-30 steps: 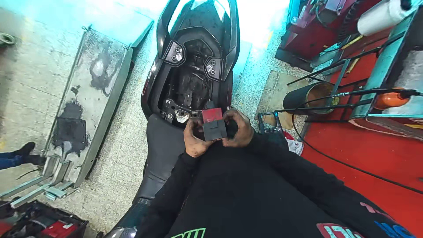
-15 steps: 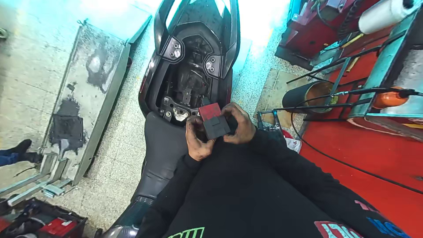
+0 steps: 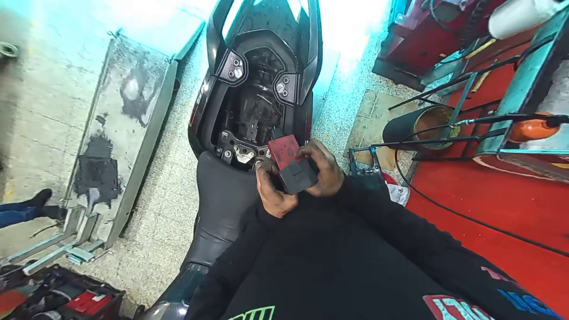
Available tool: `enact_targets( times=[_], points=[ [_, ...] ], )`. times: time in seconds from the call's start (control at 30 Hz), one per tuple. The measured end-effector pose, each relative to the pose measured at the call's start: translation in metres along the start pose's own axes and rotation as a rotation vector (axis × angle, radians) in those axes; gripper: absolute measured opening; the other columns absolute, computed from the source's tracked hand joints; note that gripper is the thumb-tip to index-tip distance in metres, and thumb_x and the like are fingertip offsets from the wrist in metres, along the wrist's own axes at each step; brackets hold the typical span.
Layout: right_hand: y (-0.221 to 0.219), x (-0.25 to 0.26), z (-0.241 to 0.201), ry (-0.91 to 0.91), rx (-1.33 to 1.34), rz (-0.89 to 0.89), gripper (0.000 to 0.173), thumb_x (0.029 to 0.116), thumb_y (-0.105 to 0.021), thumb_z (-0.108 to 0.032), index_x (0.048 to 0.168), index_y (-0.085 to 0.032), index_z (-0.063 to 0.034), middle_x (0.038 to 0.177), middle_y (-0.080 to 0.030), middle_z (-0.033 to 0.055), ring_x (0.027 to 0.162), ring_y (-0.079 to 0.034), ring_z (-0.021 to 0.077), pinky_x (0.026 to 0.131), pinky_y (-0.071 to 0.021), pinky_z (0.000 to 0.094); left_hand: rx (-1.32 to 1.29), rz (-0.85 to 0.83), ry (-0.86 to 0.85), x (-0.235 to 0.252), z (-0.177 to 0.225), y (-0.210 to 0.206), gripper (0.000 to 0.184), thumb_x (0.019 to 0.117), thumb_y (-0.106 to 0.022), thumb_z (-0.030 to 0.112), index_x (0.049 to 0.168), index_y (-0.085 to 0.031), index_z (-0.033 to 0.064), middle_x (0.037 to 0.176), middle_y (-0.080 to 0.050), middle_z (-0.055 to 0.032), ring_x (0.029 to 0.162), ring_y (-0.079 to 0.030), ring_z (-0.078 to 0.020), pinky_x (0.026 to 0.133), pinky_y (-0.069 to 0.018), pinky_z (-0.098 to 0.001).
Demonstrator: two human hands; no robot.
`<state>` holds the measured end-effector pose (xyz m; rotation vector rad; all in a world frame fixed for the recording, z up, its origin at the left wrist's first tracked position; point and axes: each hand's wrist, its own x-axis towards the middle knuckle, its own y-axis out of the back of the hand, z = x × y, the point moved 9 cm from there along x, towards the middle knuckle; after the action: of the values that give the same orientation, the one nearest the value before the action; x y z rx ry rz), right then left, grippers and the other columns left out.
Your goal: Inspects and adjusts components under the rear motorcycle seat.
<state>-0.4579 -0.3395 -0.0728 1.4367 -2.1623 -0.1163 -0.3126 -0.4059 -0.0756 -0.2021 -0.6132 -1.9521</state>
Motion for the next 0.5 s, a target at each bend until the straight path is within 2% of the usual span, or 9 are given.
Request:
enact_targets(
  times=[0.07, 0.13, 0.23, 0.33, 0.4, 0.47, 0.5],
  points=[
    [-0.004, -0.006, -0.005, 0.0, -0.009, 0.002, 0.046, 0.0773, -0.08, -0.029, 0.109, -0.067, 0.0019, 0.097, -0.066, 0.0146, 0.09, -0.064, 0.0201, 0.081, -0.0569, 0.0339, 0.047, 0.048, -0.037, 0.002, 0.002, 0.002, 0.047, 0.0749, -0.079, 0.036, 0.094, -0.052, 0.0029, 0.091, -0.058, -0.0102, 0.087, -0.059, -0.0163, 0.08, -0.052, -0.0281],
    [-0.007, -0.008, -0.003, -0.024, -0.022, -0.004, 0.043, 0.0802, -0.079, -0.032, 0.105, -0.07, 0.0009, 0.096, -0.068, 0.0142, 0.09, -0.066, 0.0202, 0.081, -0.058, 0.0344, 0.015, 0.011, -0.017, 0.008, -0.005, -0.001, 0.049, 0.0753, -0.081, 0.036, 0.096, -0.054, 0.0006, 0.093, -0.058, -0.012, 0.086, -0.059, -0.0176, 0.079, -0.0531, -0.0294],
    [-0.003, -0.007, 0.016, -0.103, 0.004, -0.041, 0.036, 0.0787, -0.078, -0.025, 0.102, -0.07, 0.0014, 0.102, -0.065, 0.0153, 0.096, -0.065, 0.0203, 0.083, -0.0575, 0.0338, -0.161, -0.168, 0.006, 0.01, -0.011, -0.014, 0.057, 0.0741, -0.083, 0.032, 0.108, -0.052, -0.0015, 0.103, -0.058, -0.0152, 0.098, -0.061, -0.021, 0.086, -0.0549, -0.0336],
    [0.008, -0.004, 0.023, -0.144, 0.075, -0.081, 0.039, 0.0779, -0.081, -0.027, 0.1, -0.067, 0.0017, 0.111, -0.062, 0.0161, 0.105, -0.063, 0.0198, 0.088, -0.0568, 0.0317, -0.333, -0.498, -0.043, 0.022, -0.011, -0.018, 0.07, 0.0733, -0.091, 0.04, 0.118, -0.053, 0.001, 0.116, -0.058, -0.0136, 0.112, -0.059, -0.0193, 0.097, -0.0534, -0.0357],
    [0.02, -0.011, 0.03, -0.206, 0.195, -0.083, 0.045, 0.0794, -0.081, -0.032, 0.104, -0.064, 0.0014, 0.121, -0.061, 0.0159, 0.116, -0.061, 0.0206, 0.096, -0.0559, 0.0346, -0.319, -0.662, -0.117, 0.036, -0.006, -0.011, 0.068, 0.0744, -0.092, 0.04, 0.119, -0.061, -0.0012, 0.122, -0.061, -0.0164, 0.112, -0.063, -0.0205, 0.096, -0.057, -0.0372],
    [0.036, -0.023, 0.041, -0.301, 0.29, -0.083, 0.057, 0.0799, -0.083, -0.037, 0.116, -0.061, 0.0009, 0.128, -0.061, 0.0135, 0.119, -0.061, 0.0187, 0.099, -0.0552, 0.0368, -0.093, -0.596, -0.25, 0.057, -0.008, 0.001, 0.053, 0.0805, -0.089, 0.037, 0.118, -0.069, 0.0047, 0.119, -0.065, -0.016, 0.112, -0.063, -0.0215, 0.097, -0.056, -0.0378],
    [0.043, -0.029, 0.046, -0.353, 0.311, -0.081, 0.062, 0.0795, -0.084, -0.036, 0.122, -0.059, 0.0001, 0.129, -0.062, 0.0114, 0.117, -0.063, 0.0165, 0.098, -0.0569, 0.036, 0.047, -0.557, -0.306, 0.068, -0.012, 0.003, 0.053, 0.0818, -0.087, 0.038, 0.123, -0.069, 0.0094, 0.122, -0.064, -0.0162, 0.116, -0.06, -0.0264, 0.1, -0.052, -0.0437]
  ],
)
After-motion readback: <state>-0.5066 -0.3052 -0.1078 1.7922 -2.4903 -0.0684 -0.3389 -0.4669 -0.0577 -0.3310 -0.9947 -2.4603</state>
